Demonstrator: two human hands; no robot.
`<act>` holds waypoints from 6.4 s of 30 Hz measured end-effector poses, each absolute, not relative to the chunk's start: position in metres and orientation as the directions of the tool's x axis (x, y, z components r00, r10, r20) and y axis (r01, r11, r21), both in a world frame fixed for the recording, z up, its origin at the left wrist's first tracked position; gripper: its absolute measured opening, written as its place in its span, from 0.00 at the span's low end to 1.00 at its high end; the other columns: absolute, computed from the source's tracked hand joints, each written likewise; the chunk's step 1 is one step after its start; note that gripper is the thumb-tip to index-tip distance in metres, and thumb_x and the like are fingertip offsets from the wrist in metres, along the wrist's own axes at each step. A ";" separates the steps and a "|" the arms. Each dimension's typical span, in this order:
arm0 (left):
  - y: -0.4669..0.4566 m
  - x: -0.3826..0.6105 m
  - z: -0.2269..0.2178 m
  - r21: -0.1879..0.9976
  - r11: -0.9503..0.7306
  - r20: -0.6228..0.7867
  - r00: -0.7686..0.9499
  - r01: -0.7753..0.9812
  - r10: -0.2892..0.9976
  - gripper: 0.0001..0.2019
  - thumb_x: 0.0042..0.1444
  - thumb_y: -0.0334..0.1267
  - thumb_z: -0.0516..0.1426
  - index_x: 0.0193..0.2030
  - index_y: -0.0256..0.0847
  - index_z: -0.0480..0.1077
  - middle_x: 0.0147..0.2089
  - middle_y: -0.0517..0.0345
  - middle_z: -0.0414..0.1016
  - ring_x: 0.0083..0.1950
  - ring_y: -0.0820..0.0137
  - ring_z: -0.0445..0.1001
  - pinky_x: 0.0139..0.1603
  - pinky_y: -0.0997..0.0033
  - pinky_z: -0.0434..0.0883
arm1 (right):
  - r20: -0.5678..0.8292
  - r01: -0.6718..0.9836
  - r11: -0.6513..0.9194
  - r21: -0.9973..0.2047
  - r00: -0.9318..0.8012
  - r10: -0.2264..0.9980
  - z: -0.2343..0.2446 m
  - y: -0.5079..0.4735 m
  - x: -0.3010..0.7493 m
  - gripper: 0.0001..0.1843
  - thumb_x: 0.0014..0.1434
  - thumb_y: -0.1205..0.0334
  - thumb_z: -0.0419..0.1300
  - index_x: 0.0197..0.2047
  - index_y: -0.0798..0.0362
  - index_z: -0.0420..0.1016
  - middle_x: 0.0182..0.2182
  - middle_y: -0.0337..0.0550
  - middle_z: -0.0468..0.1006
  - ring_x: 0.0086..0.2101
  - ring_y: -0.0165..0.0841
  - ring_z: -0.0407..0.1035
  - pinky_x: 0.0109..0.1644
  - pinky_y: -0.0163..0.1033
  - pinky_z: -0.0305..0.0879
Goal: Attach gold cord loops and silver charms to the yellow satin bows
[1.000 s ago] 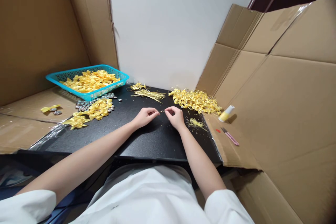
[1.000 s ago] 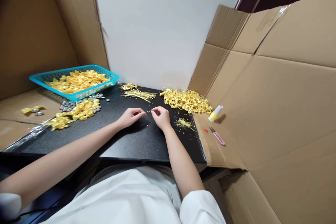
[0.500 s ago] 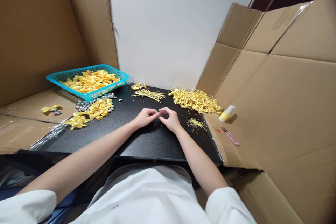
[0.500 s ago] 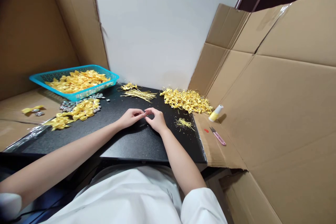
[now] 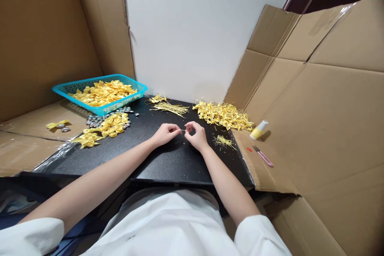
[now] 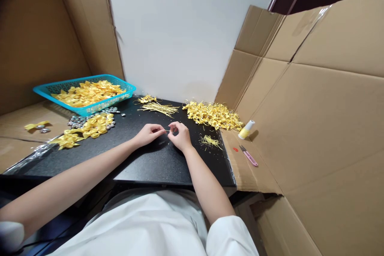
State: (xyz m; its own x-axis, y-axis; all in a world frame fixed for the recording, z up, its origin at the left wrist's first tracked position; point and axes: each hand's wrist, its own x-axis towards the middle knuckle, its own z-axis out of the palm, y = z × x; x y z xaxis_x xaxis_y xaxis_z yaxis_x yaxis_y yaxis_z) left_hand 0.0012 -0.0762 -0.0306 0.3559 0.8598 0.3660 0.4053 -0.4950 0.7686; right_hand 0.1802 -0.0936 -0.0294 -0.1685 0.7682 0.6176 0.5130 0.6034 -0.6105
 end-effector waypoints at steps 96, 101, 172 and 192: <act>-0.078 0.003 -0.028 0.860 -0.434 0.297 0.429 0.268 0.853 0.11 0.51 0.44 0.56 0.27 0.38 0.67 0.21 0.65 0.65 0.24 0.74 0.62 0.27 0.75 0.60 | 0.581 0.791 0.597 -0.136 -0.424 0.694 -0.023 -0.101 0.179 0.07 0.59 0.65 0.56 0.30 0.52 0.74 0.33 0.39 0.78 0.37 0.33 0.65 0.47 0.43 0.47; -0.077 0.003 -0.030 0.857 -0.441 0.299 0.442 0.265 0.846 0.13 0.51 0.46 0.56 0.26 0.37 0.67 0.21 0.66 0.62 0.24 0.75 0.59 0.26 0.76 0.57 | 0.578 0.790 0.596 -0.145 -0.422 0.699 -0.024 -0.101 0.179 0.07 0.58 0.64 0.57 0.30 0.51 0.75 0.32 0.39 0.78 0.36 0.32 0.65 0.47 0.43 0.47; -0.079 0.007 -0.023 0.860 -0.436 0.297 0.435 0.264 0.850 0.15 0.51 0.49 0.56 0.27 0.38 0.65 0.20 0.68 0.56 0.22 0.77 0.54 0.23 0.77 0.53 | 0.569 0.751 0.574 -0.328 -0.328 0.754 -0.020 -0.099 0.180 0.08 0.56 0.66 0.58 0.25 0.52 0.71 0.26 0.36 0.76 0.31 0.30 0.67 0.47 0.41 0.51; -0.109 0.040 -0.007 0.932 -0.325 0.201 0.517 0.162 0.832 0.19 0.51 0.54 0.58 0.28 0.38 0.67 0.21 0.67 0.58 0.23 0.77 0.54 0.24 0.77 0.53 | 0.308 0.766 -0.550 -0.333 0.640 0.704 -0.018 -0.210 0.386 0.23 0.59 0.50 0.58 0.50 0.57 0.77 0.53 0.61 0.72 0.54 0.57 0.60 0.53 0.60 0.55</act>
State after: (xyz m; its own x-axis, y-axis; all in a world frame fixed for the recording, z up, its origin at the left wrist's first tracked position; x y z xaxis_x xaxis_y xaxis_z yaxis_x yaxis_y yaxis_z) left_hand 0.0396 -0.1092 -0.0070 0.5169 0.8323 0.2005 0.1621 -0.3251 0.9317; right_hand 0.3864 -0.2096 -0.0177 0.6400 0.7039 0.3080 0.7656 -0.5502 -0.3334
